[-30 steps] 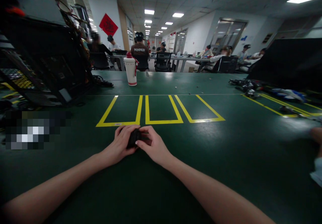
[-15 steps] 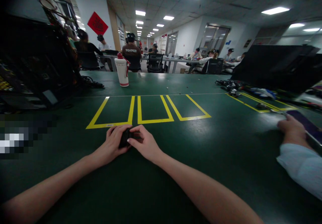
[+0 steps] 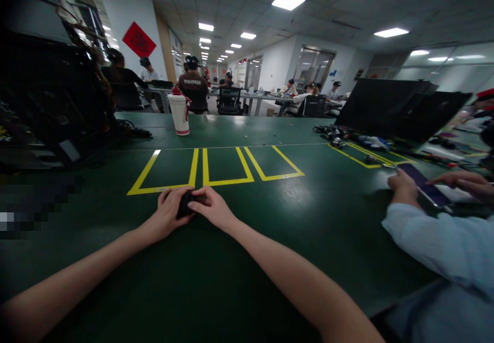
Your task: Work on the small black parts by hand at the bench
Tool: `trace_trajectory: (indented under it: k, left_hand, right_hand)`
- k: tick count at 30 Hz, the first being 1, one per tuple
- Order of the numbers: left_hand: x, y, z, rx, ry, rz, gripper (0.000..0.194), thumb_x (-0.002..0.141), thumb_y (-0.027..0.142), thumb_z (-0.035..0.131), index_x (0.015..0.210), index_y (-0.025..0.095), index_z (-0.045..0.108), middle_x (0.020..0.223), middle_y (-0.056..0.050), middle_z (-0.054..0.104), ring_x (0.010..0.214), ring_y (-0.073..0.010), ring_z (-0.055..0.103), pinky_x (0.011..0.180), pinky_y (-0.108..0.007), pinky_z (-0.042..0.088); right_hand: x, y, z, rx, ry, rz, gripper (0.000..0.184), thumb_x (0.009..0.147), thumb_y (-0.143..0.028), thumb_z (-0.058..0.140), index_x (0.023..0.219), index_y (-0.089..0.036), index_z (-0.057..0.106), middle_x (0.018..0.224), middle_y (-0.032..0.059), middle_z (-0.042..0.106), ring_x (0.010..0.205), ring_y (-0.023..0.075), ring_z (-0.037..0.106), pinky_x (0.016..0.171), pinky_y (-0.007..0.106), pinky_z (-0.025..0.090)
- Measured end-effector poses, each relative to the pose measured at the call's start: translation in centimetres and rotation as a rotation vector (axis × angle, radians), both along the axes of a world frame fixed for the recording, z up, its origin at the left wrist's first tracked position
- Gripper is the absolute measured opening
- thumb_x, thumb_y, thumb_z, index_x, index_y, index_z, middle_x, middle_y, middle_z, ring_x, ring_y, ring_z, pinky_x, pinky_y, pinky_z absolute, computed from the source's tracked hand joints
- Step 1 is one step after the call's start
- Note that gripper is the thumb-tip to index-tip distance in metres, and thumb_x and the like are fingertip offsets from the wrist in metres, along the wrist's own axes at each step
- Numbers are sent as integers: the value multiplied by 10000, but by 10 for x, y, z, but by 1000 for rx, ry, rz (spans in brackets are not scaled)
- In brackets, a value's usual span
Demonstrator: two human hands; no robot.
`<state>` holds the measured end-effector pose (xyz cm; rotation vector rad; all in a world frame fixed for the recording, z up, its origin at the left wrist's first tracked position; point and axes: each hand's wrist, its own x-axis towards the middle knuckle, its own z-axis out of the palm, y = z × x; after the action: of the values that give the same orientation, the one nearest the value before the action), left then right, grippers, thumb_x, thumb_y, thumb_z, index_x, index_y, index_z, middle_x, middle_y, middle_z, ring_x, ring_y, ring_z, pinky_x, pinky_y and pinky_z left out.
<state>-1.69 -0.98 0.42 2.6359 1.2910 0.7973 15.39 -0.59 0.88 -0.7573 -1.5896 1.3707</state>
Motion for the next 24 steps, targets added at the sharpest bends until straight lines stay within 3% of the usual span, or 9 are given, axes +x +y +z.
trace_trajectory:
  k: [9,14,19,24]
  left_hand:
    - [0,-1,0,-14,-11,-1,562,743,224,507,1218,214,207,1198,-82,392,1148,-232,342,984,-475,144]
    - [0,2,-3,-2,-18,0,564,736,225,511,1215,218,214,1190,-81,399,1136,-237,354,977,-479,153]
    - [1,3,-3,10,-21,5,563,729,221,523,1205,218,222,1195,-78,401,1133,-229,359,976,-465,157]
    - [1,-1,3,-24,-20,-8,570,727,203,524,1207,217,216,1208,-80,389,1144,-223,346,987,-458,141]
  right_hand:
    - [-2,-6,6,5,-68,-50,332,715,-229,567,1032,-190,477,1039,44,534,1004,169,522,910,370,409]
    - [-2,-3,1,-9,27,11,320,665,-197,617,953,-198,478,957,12,544,963,154,546,894,351,422]
    - [-4,-3,-1,31,13,-36,217,689,-231,591,880,-193,497,924,7,526,922,154,554,830,335,457]
    - [-2,-3,2,12,-46,-58,327,701,-202,576,1010,-197,467,1055,39,514,1027,168,504,906,361,411]
